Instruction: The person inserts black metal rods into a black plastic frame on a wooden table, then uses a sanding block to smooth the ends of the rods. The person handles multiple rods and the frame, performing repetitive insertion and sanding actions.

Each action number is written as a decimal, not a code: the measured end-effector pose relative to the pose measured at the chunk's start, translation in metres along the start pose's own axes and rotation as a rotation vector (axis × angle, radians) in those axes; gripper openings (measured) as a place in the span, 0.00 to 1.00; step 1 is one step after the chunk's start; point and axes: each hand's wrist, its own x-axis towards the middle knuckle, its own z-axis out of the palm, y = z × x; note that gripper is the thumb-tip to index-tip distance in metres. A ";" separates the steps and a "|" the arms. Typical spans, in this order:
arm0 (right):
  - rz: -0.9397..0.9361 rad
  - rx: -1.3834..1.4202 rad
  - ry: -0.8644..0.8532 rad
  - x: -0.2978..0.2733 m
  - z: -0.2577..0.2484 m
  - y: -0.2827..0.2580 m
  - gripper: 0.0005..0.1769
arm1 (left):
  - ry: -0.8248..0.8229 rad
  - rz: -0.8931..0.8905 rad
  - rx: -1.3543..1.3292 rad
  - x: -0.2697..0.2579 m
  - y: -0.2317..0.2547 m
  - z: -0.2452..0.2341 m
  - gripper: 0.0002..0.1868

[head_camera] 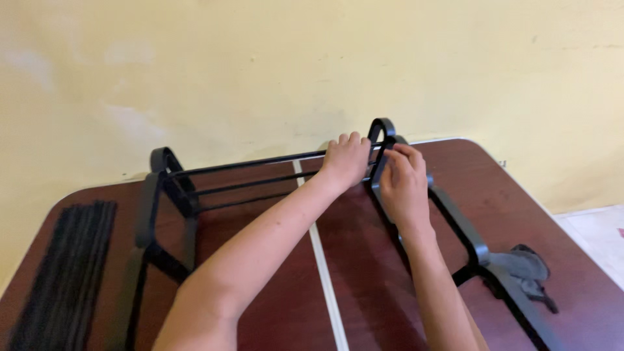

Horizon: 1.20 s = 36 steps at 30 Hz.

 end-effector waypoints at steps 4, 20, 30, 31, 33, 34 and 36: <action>0.098 -0.312 -0.074 0.035 0.002 0.014 0.19 | 0.026 0.024 0.008 0.012 0.000 0.028 0.07; 0.407 -0.575 -0.377 0.037 -0.011 -0.011 0.23 | -0.441 0.130 -0.284 0.053 -0.017 0.060 0.18; 0.377 -0.644 -0.380 0.033 -0.014 -0.026 0.24 | -0.916 0.001 -0.557 0.071 -0.033 0.059 0.24; 0.375 -0.649 -0.374 0.032 -0.014 -0.028 0.23 | -0.729 0.079 -0.481 0.062 -0.028 0.053 0.21; 0.380 -0.647 -0.370 0.031 -0.015 -0.029 0.23 | -0.355 0.230 -0.325 0.043 -0.016 0.042 0.16; 0.387 -0.642 -0.371 0.032 -0.015 -0.029 0.24 | -0.236 0.176 -0.281 0.031 -0.010 0.038 0.15; 0.399 -0.638 -0.375 0.034 -0.016 -0.028 0.24 | 0.003 0.069 -0.193 0.005 0.000 0.033 0.14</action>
